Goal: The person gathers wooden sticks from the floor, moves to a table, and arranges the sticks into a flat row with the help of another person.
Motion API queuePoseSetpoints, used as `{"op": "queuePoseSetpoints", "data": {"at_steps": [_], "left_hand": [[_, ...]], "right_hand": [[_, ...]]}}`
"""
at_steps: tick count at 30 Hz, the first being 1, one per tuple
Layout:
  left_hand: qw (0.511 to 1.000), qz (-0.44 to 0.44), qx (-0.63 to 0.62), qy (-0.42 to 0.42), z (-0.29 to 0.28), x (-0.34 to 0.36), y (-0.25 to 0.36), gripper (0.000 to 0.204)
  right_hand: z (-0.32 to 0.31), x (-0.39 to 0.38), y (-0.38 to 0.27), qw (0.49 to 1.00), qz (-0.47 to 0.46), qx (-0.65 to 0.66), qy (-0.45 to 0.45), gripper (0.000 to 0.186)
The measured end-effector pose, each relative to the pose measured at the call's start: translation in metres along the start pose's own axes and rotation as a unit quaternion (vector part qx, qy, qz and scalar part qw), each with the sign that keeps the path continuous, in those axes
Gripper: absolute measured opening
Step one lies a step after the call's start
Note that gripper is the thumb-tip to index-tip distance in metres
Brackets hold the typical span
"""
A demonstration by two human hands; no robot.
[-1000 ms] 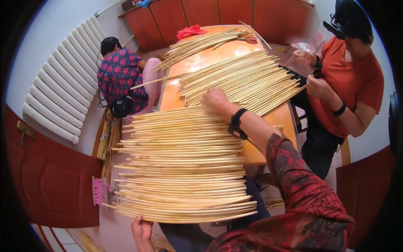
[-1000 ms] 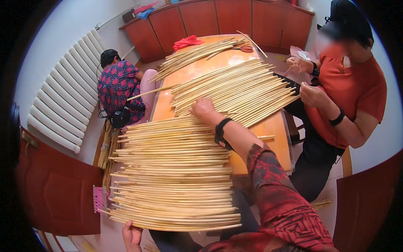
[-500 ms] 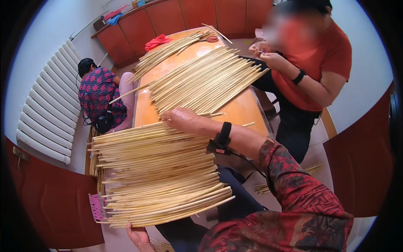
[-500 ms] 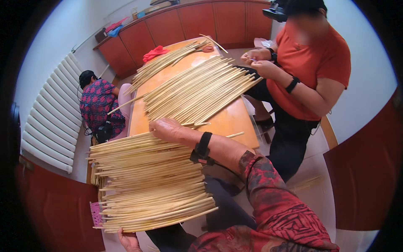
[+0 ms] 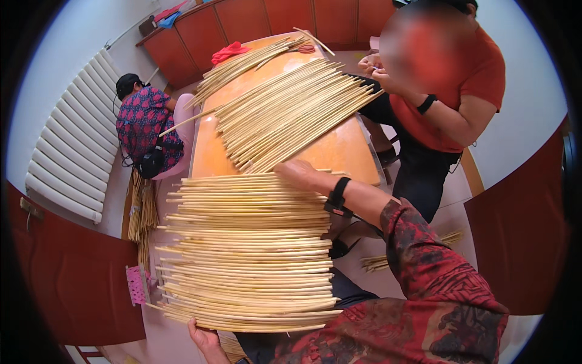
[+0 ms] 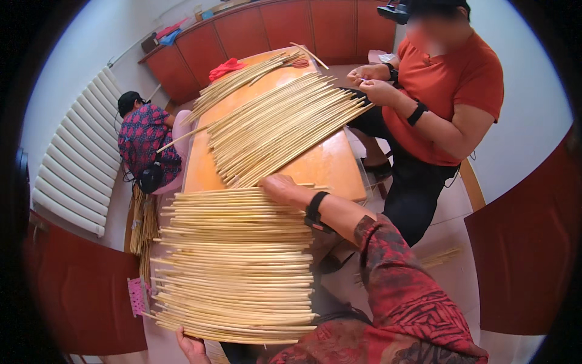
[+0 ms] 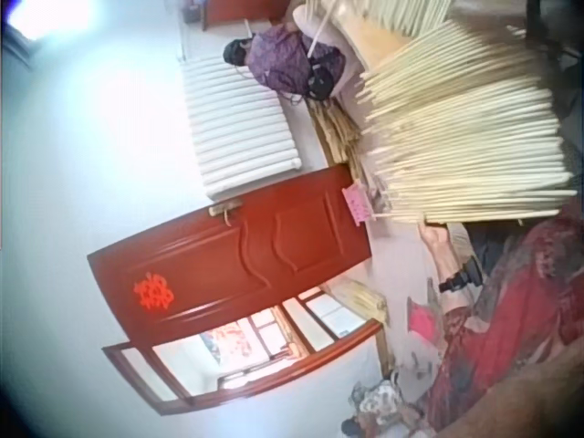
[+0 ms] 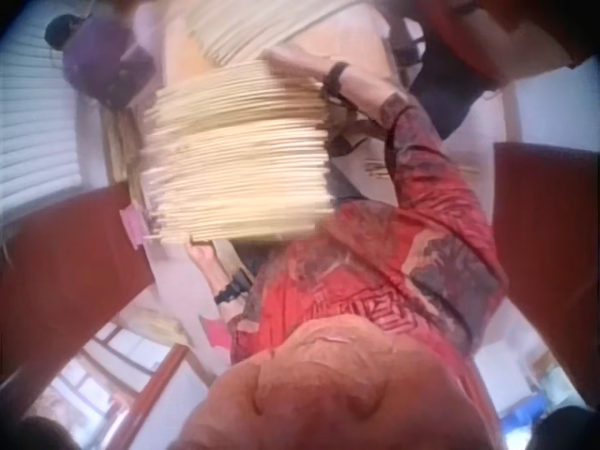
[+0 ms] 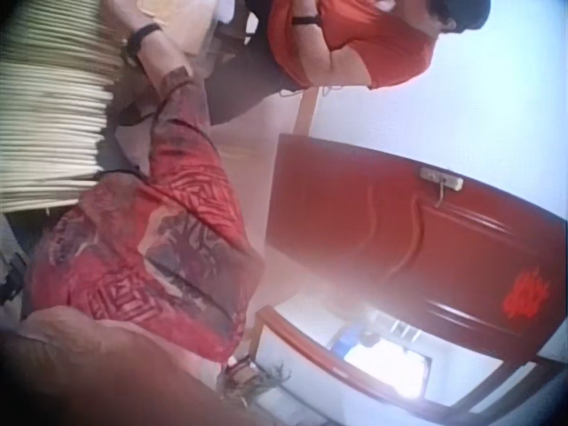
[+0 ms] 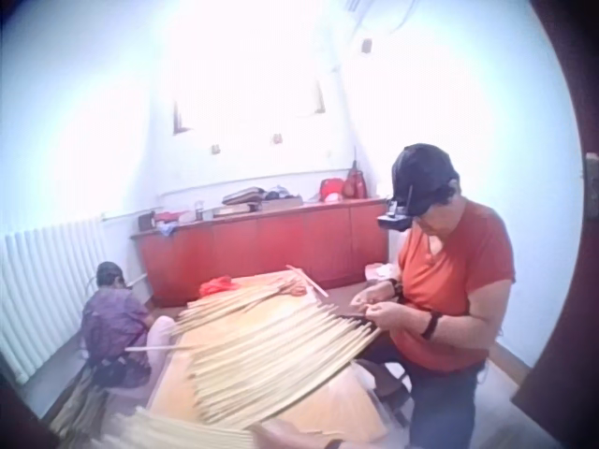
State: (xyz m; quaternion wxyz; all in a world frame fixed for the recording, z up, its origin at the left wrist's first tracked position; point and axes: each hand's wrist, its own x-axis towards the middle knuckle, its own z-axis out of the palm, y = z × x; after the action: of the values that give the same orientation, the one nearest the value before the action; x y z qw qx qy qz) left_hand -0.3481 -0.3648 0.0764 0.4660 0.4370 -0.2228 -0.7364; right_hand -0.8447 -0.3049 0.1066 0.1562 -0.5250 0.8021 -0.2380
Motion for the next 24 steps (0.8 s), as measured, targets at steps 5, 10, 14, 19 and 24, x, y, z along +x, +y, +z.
{"op": "queuePoseSetpoints", "data": {"at_steps": [5,10,14,19,24], "left_hand": [[0.999,0.021,0.049,0.006,-0.003,0.005,0.015,0.029],[0.994,0.063,0.029,0.083,0.004,0.014,0.007,0.032],[0.993,0.051,0.047,0.091,-0.009,0.012,0.007,0.037],[0.995,0.082,0.054,-0.022,-0.027,0.014,0.003,0.039],[0.984,0.032,0.101,0.143,-0.022,0.021,0.013,0.039]], "right_hand": [[0.015,-0.019,-0.009,0.995,-0.056,-0.084,0.001,0.020],[-0.001,0.000,-0.006,0.975,-0.114,-0.188,0.006,0.023],[-0.020,0.041,0.039,0.951,-0.148,-0.177,0.207,0.036],[-0.024,0.079,0.079,0.963,-0.034,-0.191,0.188,0.061],[-0.022,0.075,0.097,0.977,0.011,-0.177,0.116,0.066]]}}
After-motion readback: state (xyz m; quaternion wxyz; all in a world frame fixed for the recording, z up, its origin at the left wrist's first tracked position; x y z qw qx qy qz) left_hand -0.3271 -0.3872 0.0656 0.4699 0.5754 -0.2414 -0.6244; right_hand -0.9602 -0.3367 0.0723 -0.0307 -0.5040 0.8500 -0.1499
